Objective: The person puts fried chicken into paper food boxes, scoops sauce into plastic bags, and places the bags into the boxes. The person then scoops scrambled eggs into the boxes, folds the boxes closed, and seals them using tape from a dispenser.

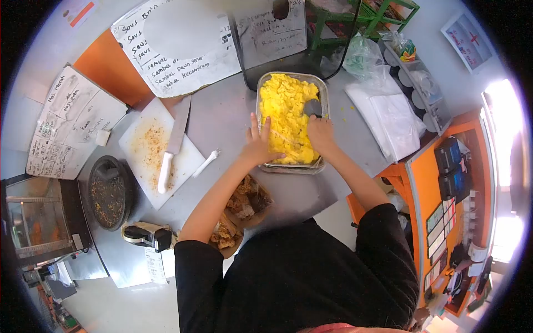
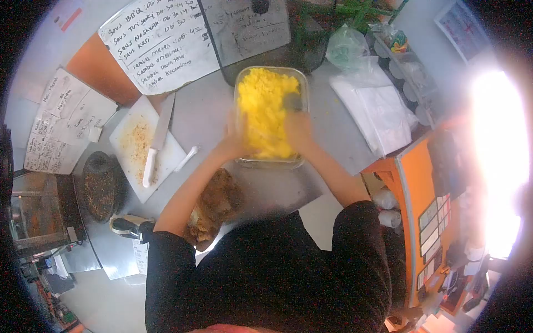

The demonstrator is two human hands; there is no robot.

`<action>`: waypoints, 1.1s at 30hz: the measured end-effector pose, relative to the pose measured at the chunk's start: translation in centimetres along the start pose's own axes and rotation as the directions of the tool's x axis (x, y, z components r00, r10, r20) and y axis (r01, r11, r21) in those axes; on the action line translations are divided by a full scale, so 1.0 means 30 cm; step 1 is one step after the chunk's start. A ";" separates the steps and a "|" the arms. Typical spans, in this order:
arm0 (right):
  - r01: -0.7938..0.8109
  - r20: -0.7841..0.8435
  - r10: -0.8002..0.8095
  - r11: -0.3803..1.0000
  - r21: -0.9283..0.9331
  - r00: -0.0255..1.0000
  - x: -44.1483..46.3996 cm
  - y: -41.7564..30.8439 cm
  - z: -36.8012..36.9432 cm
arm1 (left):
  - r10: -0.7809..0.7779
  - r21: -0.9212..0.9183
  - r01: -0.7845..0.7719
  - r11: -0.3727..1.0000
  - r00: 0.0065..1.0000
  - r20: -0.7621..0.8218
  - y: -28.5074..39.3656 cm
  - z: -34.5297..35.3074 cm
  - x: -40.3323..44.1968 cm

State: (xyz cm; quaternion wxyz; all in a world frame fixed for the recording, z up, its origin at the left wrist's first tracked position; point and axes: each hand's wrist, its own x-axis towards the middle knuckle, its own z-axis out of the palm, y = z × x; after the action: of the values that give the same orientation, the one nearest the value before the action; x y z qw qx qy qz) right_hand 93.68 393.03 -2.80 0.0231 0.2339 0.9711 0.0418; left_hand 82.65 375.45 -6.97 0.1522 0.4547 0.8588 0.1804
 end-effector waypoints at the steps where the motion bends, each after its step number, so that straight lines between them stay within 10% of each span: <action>1: 0.006 -0.018 -0.006 0.999 -0.047 1.000 0.012 -0.002 -0.003 | -0.019 -0.009 0.020 1.000 1.000 0.018 0.016 -0.029 -0.008; 7: 0.062 -0.103 -0.034 0.957 0.282 0.994 0.069 0.046 0.005 | 0.019 0.074 -0.022 0.997 0.999 0.047 0.043 -0.087 -0.031; 12: -0.042 0.128 -0.017 0.897 0.441 0.992 0.113 0.056 -0.030 | 0.032 0.105 -0.048 0.993 0.989 0.145 0.047 -0.119 -0.035; 15: -0.017 0.049 -0.009 0.867 0.498 0.999 0.113 0.051 0.031 | -0.006 -0.153 -0.007 0.988 0.997 -0.081 -0.023 -0.030 0.012; 19: -0.147 0.111 0.100 0.769 0.622 0.989 0.093 0.041 0.055 | -0.233 0.015 0.233 0.972 0.973 0.002 0.021 -0.055 0.006; 33: 0.405 0.148 -0.625 0.650 0.643 0.767 0.158 0.076 -0.033 | -0.187 -0.012 0.188 0.982 0.980 0.061 0.003 -0.079 0.014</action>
State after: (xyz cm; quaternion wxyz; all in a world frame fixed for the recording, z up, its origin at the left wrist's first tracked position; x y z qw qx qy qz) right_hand 90.43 397.14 -1.73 0.1381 -0.0583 0.9403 -0.3057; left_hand 81.49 375.43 -4.87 0.1978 0.3755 0.8913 0.1593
